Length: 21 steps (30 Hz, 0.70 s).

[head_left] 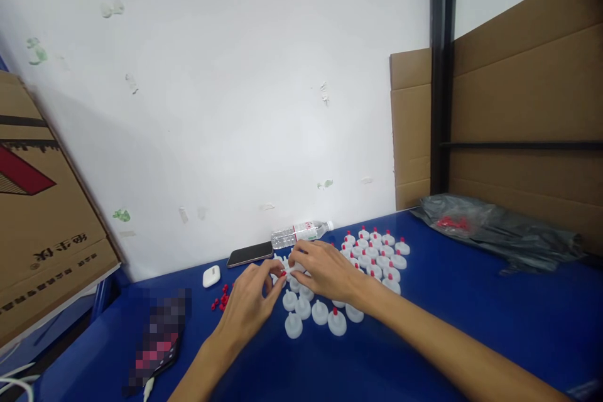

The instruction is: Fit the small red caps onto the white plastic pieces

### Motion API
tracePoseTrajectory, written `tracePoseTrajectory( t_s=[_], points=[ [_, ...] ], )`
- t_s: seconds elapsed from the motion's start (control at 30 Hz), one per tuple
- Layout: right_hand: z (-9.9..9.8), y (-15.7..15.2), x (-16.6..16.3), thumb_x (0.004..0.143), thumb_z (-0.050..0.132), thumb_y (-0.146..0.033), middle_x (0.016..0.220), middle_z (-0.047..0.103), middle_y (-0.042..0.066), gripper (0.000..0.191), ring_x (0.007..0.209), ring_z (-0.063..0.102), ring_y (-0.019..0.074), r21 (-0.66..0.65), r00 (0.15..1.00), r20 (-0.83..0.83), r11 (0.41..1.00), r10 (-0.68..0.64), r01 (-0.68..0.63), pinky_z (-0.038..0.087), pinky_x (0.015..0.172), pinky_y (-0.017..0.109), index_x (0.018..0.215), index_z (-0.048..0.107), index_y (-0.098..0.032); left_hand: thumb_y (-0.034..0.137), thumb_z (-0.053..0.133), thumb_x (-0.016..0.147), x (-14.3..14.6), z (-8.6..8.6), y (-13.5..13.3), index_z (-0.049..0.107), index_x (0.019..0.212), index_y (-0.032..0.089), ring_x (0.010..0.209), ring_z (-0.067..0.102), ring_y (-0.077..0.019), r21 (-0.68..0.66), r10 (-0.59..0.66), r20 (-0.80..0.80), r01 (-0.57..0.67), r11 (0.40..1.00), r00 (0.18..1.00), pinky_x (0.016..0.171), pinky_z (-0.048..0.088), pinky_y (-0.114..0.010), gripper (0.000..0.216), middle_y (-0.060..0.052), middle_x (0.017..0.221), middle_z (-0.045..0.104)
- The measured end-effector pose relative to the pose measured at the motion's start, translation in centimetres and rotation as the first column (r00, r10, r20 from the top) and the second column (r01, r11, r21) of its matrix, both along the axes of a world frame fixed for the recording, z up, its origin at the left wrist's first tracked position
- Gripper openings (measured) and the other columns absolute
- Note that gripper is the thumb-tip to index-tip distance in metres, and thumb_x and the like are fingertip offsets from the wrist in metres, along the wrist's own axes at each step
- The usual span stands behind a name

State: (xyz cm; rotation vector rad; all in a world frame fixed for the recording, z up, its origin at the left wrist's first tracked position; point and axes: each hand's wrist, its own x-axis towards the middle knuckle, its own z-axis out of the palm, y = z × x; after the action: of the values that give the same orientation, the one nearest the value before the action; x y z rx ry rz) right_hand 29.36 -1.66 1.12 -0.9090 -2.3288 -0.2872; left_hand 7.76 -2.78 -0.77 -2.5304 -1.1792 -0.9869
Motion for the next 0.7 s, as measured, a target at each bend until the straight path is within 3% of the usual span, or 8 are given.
tracePoseTrajectory(
  t_s=[0.1, 0.3, 0.5, 0.6, 0.7],
  points=[
    [-0.05, 0.05, -0.03, 0.092, 0.064, -0.023, 0.100, 0.066, 0.004, 0.008, 0.081, 0.062, 0.0174, 0.027, 1.000, 0.008, 1.000, -0.001, 0.001, 0.046, 0.075, 0.031, 0.098, 0.066, -0.018, 0.030, 0.056, 0.098, 0.19, -0.08, -0.04, 0.066, 0.103, 0.022, 0.069, 0.059, -0.0161, 0.001, -0.026, -0.034, 0.026, 1.000, 0.999, 0.068, 0.046, -0.029, 0.013, 0.001, 0.076, 0.067],
    [-0.18, 0.27, 0.08, 0.092, 0.065, -0.022, 0.100, 0.066, 0.003, 0.007, 0.083, 0.062, 0.0171, 0.051, 0.999, 0.043, 0.999, 0.006, -0.008, 0.045, 0.076, 0.031, 0.098, 0.065, -0.019, 0.022, 0.053, 0.099, 0.71, -0.19, -0.03, 0.067, 0.106, 0.023, 0.075, 0.062, -0.0164, 0.047, -0.102, -0.102, 0.107, 0.993, 0.990, 0.072, 0.046, -0.031, 0.016, -0.002, 0.095, 0.073],
    [0.10, 0.24, 0.24, 0.094, 0.060, -0.024, 0.101, 0.066, 0.005, 0.008, 0.083, 0.062, 0.0190, 0.063, 0.992, 0.074, 0.994, -0.098, 0.094, 0.045, 0.074, 0.033, 0.098, 0.064, -0.018, 0.020, 0.051, 0.099, 0.22, -0.30, 0.32, 0.067, 0.107, 0.023, 0.086, 0.069, -0.0159, 0.092, -0.103, -0.029, 0.105, 0.990, 0.994, 0.076, 0.049, -0.027, 0.018, -0.003, 0.101, 0.074],
    [0.18, 0.08, 0.15, 0.095, 0.060, -0.026, 0.101, 0.066, 0.005, 0.010, 0.083, 0.062, 0.0184, 0.052, 0.994, 0.073, 0.995, -0.087, 0.083, 0.045, 0.075, 0.033, 0.099, 0.065, -0.019, 0.023, 0.052, 0.099, -0.03, -0.38, 0.39, 0.067, 0.107, 0.023, 0.082, 0.071, -0.0149, 0.060, -0.069, 0.007, 0.068, 0.996, 0.998, 0.068, 0.049, -0.023, 0.017, -0.002, 0.100, 0.075],
    [0.18, -0.08, -0.05, 0.096, 0.059, -0.026, 0.100, 0.067, 0.005, 0.010, 0.083, 0.062, 0.0180, 0.054, 0.995, 0.083, 0.997, -0.059, 0.055, 0.044, 0.076, 0.032, 0.100, 0.065, -0.019, 0.026, 0.053, 0.099, -0.14, -0.44, 0.34, 0.068, 0.107, 0.024, 0.065, 0.067, -0.0129, 0.025, -0.030, 0.012, 0.030, 0.999, 0.999, 0.060, 0.046, -0.023, 0.017, -0.001, 0.094, 0.076]
  ],
)
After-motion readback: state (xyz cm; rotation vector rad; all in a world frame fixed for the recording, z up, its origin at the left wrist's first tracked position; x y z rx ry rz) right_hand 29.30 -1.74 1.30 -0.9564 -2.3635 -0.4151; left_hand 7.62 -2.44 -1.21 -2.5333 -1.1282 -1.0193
